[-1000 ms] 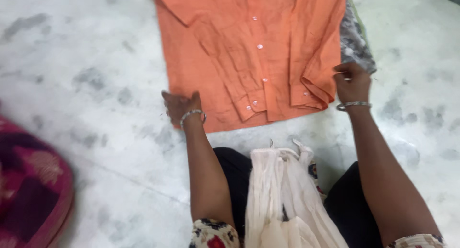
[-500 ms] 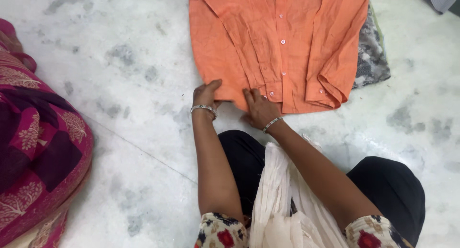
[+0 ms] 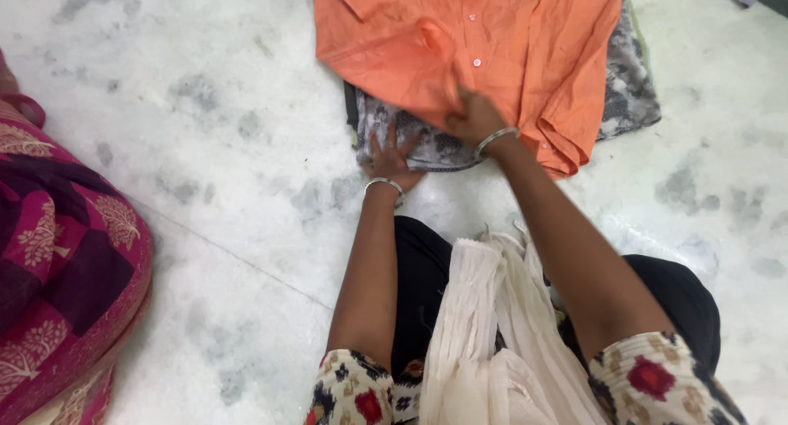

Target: The person sits on the floor and buttons an orange shirt laid out in front of them. They fasten each button from bottom to top, smooth the fabric, and then place the shirt on a blue hanger.

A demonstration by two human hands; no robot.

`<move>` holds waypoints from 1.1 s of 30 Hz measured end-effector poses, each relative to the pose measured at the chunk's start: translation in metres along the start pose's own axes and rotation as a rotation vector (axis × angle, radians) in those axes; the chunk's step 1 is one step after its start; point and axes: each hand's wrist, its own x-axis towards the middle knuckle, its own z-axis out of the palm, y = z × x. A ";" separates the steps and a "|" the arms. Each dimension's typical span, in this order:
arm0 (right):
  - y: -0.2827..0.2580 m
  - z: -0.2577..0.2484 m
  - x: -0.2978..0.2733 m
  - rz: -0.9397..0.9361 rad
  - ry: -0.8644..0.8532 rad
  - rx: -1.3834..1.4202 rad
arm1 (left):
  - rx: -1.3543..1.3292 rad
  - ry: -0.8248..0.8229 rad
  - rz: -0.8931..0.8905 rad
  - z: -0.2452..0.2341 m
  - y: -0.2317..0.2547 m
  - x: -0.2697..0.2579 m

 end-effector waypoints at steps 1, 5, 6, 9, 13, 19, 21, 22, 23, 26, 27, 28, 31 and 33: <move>-0.002 0.012 -0.002 -0.037 -0.013 -0.011 | 0.121 -0.141 -0.057 -0.001 0.002 -0.007; -0.028 0.063 -0.034 0.003 -0.592 -0.762 | 0.245 -0.504 -0.359 -0.010 0.000 -0.038; -0.036 0.068 -0.047 -0.013 -0.625 -0.731 | 0.241 -0.486 -0.407 -0.011 -0.003 -0.048; -0.061 0.057 -0.081 -0.051 -0.633 -0.619 | 0.047 -0.214 -0.475 -0.017 -0.004 -0.070; -0.093 0.036 -0.107 -0.032 -0.643 -0.683 | 0.490 0.069 -0.033 -0.029 0.018 -0.079; -0.057 0.005 -0.138 0.075 -0.502 -0.486 | 0.563 -0.137 -0.191 -0.033 0.036 -0.073; -0.025 -0.006 -0.145 0.081 -0.440 -0.479 | 0.494 -0.204 -0.392 -0.039 0.026 -0.076; -0.008 -0.011 -0.144 0.119 -0.425 -0.487 | 0.465 -0.245 -0.423 -0.041 0.024 -0.076; 0.011 -0.017 -0.143 0.157 -0.410 -0.495 | 0.436 -0.279 -0.424 -0.042 0.024 -0.076; 0.068 -0.028 -0.160 0.219 -0.287 -0.451 | 0.391 -0.347 -0.374 -0.021 0.031 -0.087; 0.078 -0.023 -0.163 0.214 -0.267 -0.443 | 0.380 -0.356 -0.366 -0.019 0.030 -0.090; 0.086 -0.024 -0.161 0.211 -0.236 -0.446 | 0.369 -0.364 -0.353 -0.016 0.037 -0.089; 0.092 -0.037 -0.161 0.180 -0.205 -0.487 | 0.334 -0.370 -0.300 0.005 0.070 -0.089; 0.079 -0.045 -0.158 0.168 -0.122 -0.471 | 0.243 -0.263 -0.199 0.022 0.091 -0.091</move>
